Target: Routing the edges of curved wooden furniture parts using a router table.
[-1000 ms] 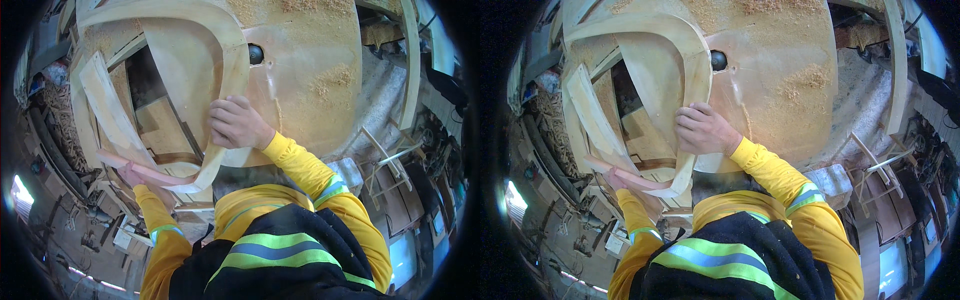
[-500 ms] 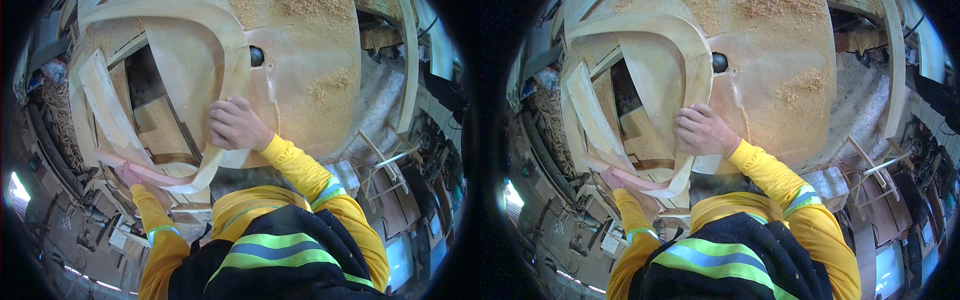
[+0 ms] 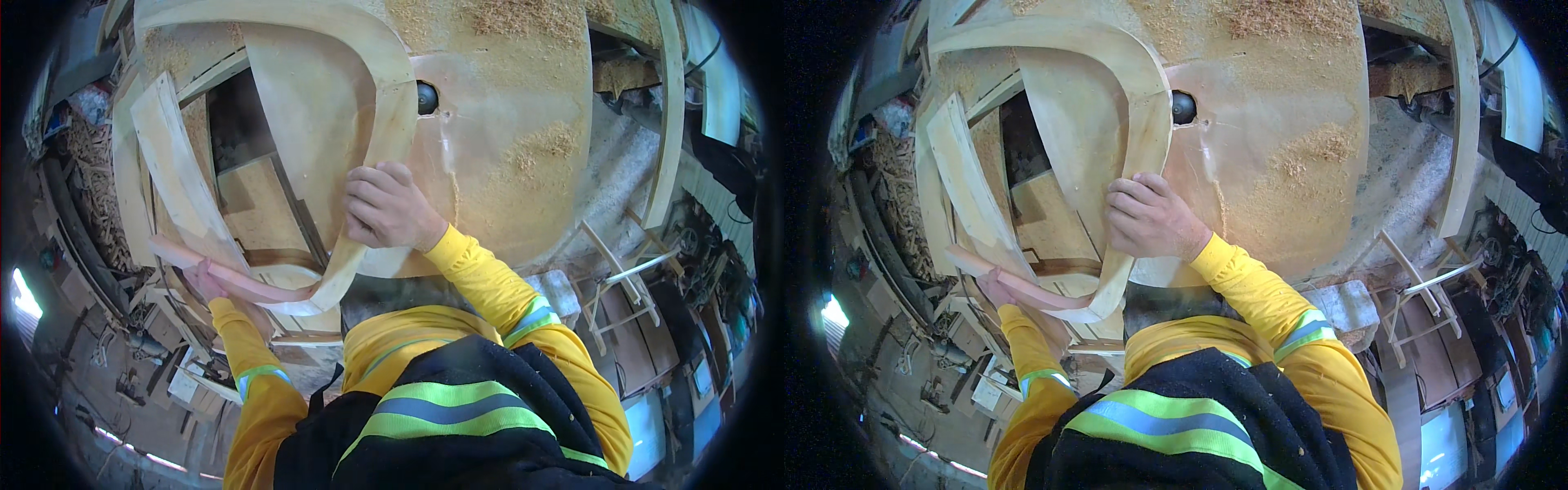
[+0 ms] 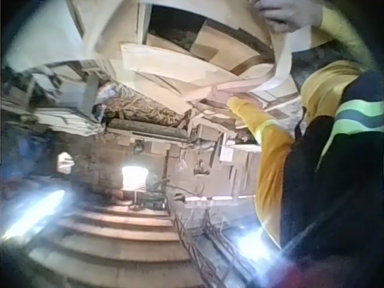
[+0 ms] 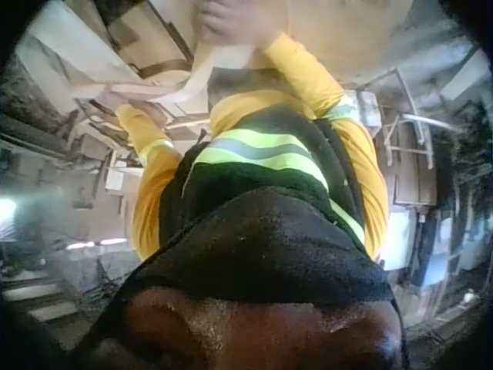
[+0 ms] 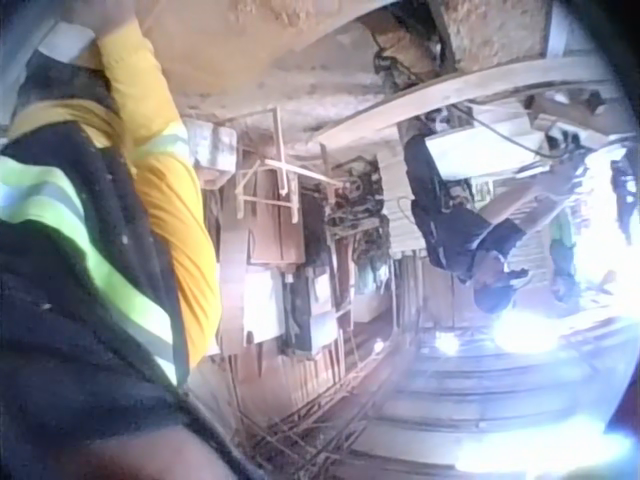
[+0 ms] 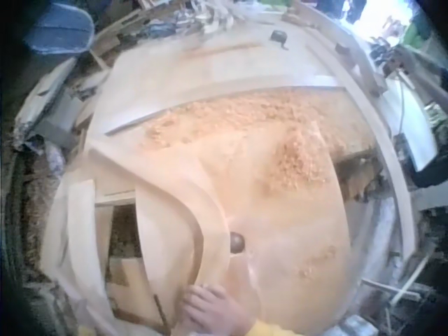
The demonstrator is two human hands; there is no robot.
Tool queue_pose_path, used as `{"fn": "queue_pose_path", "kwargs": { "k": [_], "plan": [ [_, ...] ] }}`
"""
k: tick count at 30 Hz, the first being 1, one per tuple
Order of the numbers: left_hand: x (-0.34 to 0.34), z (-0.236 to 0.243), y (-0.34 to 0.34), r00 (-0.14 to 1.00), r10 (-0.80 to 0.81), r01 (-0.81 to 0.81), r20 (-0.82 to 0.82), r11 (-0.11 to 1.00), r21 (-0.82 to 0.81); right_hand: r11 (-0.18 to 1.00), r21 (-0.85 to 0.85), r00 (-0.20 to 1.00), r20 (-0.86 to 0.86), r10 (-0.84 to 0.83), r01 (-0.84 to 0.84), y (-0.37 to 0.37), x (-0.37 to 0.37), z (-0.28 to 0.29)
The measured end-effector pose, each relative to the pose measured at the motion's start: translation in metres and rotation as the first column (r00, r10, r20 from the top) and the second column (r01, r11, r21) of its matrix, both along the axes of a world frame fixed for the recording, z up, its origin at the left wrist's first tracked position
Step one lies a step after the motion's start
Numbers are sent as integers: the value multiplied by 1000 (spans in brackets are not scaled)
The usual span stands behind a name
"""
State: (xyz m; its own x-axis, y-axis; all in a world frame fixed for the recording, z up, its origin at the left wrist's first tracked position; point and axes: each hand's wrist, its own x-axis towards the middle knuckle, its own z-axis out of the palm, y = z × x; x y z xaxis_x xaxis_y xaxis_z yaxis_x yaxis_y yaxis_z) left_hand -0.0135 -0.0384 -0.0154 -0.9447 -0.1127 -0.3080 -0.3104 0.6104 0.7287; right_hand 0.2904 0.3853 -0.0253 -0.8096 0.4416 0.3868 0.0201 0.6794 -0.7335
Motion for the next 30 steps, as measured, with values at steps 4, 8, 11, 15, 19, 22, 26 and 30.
{"fn": "queue_pose_path", "kwargs": {
  "k": [4, 8, 11, 15, 19, 22, 26, 30],
  "plan": [
    [8, 1, 15, 999, 36, -34, -34, 998, 56, 1000, 6, 1000, 7, -9, 9, -1, 1, -1],
    [7, 4, 15, 999, 45, -44, -5, 998, 44, 1000, 14, 1000, 21, 0, 0, -1, 1, 0],
    [5, 3, 10, 999, 46, -46, -7, 998, 49, 1000, 11, 1000, 20, 8, -8, -1, 1, 0],
    [7, 2, 15, 999, 44, -43, -18, 998, 56, 1000, 21, 1000, 21, 4, -4, -1, 2, -4],
    [1, -6, 9, 998, 58, -58, 0, 998, 31, 999, 29, 1000, 15, -19, 18, -1, 2, -4],
    [-8, -14, -10, 998, 67, -67, 21, 998, -12, 1000, 11, 1000, 19, -2, 2, 1, 2, -2],
    [-18, -17, -42, 997, 80, -80, 1, 997, -23, 1000, 15, 1000, 18, 3, -3, 4, -1, 8],
    [-11, -16, -12, 999, 48, -47, 22, 998, -49, 999, 49, 996, 82, -21, 17, 5, 4, 10]
  ]
}}
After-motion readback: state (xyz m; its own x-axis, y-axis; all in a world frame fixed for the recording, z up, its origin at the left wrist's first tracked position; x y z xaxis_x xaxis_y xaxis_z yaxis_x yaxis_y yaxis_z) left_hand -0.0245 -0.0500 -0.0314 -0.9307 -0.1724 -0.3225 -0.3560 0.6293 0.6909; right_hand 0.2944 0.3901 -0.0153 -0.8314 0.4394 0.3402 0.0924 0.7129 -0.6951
